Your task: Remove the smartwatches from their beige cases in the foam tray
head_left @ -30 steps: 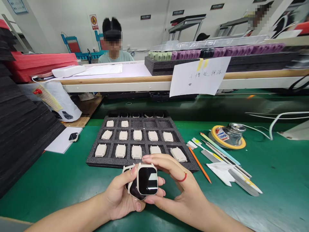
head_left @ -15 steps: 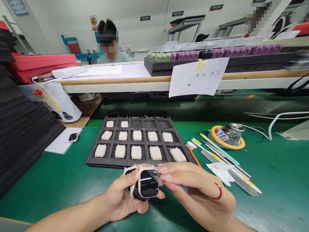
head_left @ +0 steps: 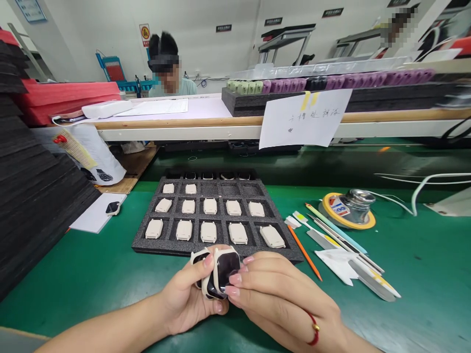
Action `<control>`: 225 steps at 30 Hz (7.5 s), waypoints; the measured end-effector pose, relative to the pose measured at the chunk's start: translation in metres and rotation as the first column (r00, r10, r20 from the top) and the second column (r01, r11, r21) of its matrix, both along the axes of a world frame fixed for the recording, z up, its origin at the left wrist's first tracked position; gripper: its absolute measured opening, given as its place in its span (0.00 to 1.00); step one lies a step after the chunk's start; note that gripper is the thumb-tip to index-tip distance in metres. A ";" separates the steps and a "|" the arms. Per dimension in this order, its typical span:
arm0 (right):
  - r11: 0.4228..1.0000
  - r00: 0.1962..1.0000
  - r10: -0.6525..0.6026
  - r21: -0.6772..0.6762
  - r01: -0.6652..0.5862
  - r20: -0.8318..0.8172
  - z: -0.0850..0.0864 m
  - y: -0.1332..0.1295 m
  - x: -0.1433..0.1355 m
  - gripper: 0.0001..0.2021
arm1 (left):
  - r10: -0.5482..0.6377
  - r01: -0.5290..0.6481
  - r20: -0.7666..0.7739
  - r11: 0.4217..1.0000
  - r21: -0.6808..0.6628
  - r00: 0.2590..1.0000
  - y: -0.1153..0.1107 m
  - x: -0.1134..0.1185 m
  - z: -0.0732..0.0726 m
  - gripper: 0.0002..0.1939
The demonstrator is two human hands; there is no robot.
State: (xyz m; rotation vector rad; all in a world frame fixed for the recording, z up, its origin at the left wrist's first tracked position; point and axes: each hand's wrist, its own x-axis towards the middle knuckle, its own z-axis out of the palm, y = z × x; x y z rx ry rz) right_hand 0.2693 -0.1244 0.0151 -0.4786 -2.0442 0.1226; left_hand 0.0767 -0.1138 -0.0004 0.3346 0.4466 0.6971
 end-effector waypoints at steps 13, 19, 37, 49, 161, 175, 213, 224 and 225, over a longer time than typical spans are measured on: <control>0.912 0.995 -0.090 -0.396 0.104 0.053 -0.006 0.003 -0.014 0.26 | 0.105 -0.087 -0.180 0.990 0.107 0.978 -0.002 0.008 -0.001 0.16; 0.906 0.994 -0.067 -0.422 0.022 -0.091 -0.001 0.003 -0.010 0.26 | 0.097 -0.099 -0.152 0.995 -0.008 0.984 0.001 0.005 -0.001 0.18; 0.944 0.995 -0.092 -0.314 0.098 0.033 -0.005 0.015 -0.005 0.26 | 0.088 -0.097 -0.220 0.995 -0.028 0.971 -0.001 0.002 0.001 0.21; 0.840 0.919 -0.360 -0.373 0.394 0.160 -0.014 0.029 -0.001 0.16 | -0.269 0.292 -0.159 0.946 0.144 0.950 -0.009 0.003 -0.008 0.17; 0.936 0.999 -0.015 -0.351 -0.001 -0.042 -0.001 0.006 -0.010 0.29 | 0.132 -0.130 -0.152 0.991 0.026 0.980 -0.002 0.002 0.003 0.21; 0.868 0.949 -0.315 -0.408 0.284 -0.010 -0.007 0.017 -0.003 0.21 | 0.189 -0.183 -0.175 0.982 0.050 0.966 -0.002 0.002 0.005 0.18; 0.936 0.998 0.037 -0.348 -0.049 -0.042 -0.002 0.005 -0.009 0.13 | -0.019 0.055 -0.247 0.989 0.136 0.969 -0.004 0.006 0.005 0.26; 0.946 0.999 -0.046 -0.321 0.036 -0.024 0.001 0.002 -0.011 0.05 | -0.005 0.025 -0.144 0.990 0.136 0.990 -0.002 0.005 0.003 0.23; 0.947 0.996 -0.063 -0.319 0.042 -0.057 0.001 0.003 -0.010 0.06 | -0.006 0.026 -0.140 0.990 0.141 0.990 -0.002 0.005 0.003 0.23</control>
